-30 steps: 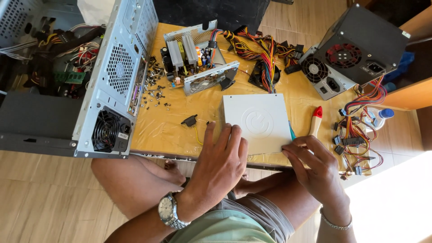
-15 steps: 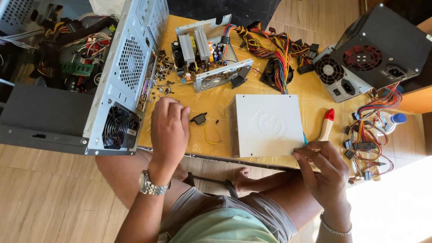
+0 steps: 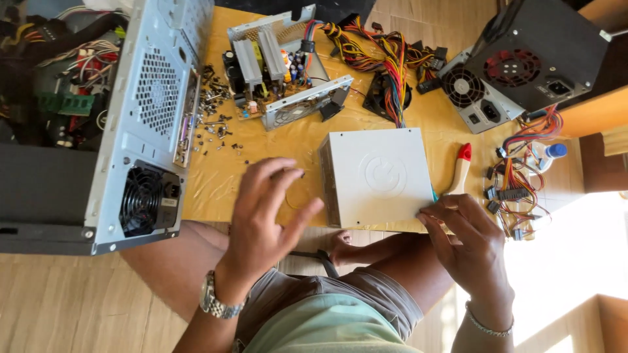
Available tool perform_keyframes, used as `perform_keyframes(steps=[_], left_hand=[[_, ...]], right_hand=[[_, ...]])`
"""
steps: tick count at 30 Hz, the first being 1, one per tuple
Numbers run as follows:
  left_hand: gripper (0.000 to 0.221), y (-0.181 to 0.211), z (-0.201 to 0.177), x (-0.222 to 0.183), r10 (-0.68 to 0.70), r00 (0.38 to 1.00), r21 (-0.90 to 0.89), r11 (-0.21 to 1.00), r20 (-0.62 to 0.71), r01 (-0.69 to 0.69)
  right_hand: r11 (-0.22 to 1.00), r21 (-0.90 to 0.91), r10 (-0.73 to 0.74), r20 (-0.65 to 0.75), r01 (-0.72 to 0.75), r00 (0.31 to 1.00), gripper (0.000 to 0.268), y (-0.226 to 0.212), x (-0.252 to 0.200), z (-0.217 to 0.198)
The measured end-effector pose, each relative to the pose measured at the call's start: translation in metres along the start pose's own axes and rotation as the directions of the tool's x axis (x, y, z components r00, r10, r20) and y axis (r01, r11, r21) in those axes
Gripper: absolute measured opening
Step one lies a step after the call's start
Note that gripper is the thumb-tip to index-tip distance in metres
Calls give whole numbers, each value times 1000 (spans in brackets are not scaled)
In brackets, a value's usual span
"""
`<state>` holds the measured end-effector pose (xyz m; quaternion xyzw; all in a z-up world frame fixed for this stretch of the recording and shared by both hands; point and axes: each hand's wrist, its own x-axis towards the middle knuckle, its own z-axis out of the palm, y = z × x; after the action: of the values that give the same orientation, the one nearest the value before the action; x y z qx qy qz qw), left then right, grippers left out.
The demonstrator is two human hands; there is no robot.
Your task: Disassembling a computer power supply unit and internal circuit boards using a screwdriver.
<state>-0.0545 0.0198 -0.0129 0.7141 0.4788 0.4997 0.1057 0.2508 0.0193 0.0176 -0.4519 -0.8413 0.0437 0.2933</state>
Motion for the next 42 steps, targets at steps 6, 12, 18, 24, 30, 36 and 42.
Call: perform_keyframes(steps=[6, 12, 18, 24, 30, 36, 42], left_hand=[[126, 13, 30, -4, -2, 943, -228, 970, 332, 82], [126, 5, 49, 11, -37, 940, -281, 950, 339, 139], [128, 15, 50, 13, -60, 938, -312, 934, 342, 173], [117, 20, 50, 17, -40, 951, -298, 945, 307, 136], [116, 20, 45, 22, -55, 953, -225, 966, 298, 126], [113, 18, 45, 22, -34, 958, -218, 971, 284, 99], [110, 18, 45, 22, -30, 960, -211, 973, 280, 92]], right_hand=[[919, 241, 296, 101, -312, 950, 46, 8, -5, 12], [763, 531, 370, 110, -369, 922, 91, 15, -29, 30], [923, 188, 359, -106, -336, 927, 67, 19, -40, 45], [909, 242, 367, -80, -339, 927, 62, 19, -36, 42], [897, 347, 281, 30, -273, 959, 64, 24, -35, 28], [990, -26, 140, -11, -140, 990, 43, 38, -14, 15], [946, -292, 141, -21, -141, 990, 30, 44, -19, 42]])
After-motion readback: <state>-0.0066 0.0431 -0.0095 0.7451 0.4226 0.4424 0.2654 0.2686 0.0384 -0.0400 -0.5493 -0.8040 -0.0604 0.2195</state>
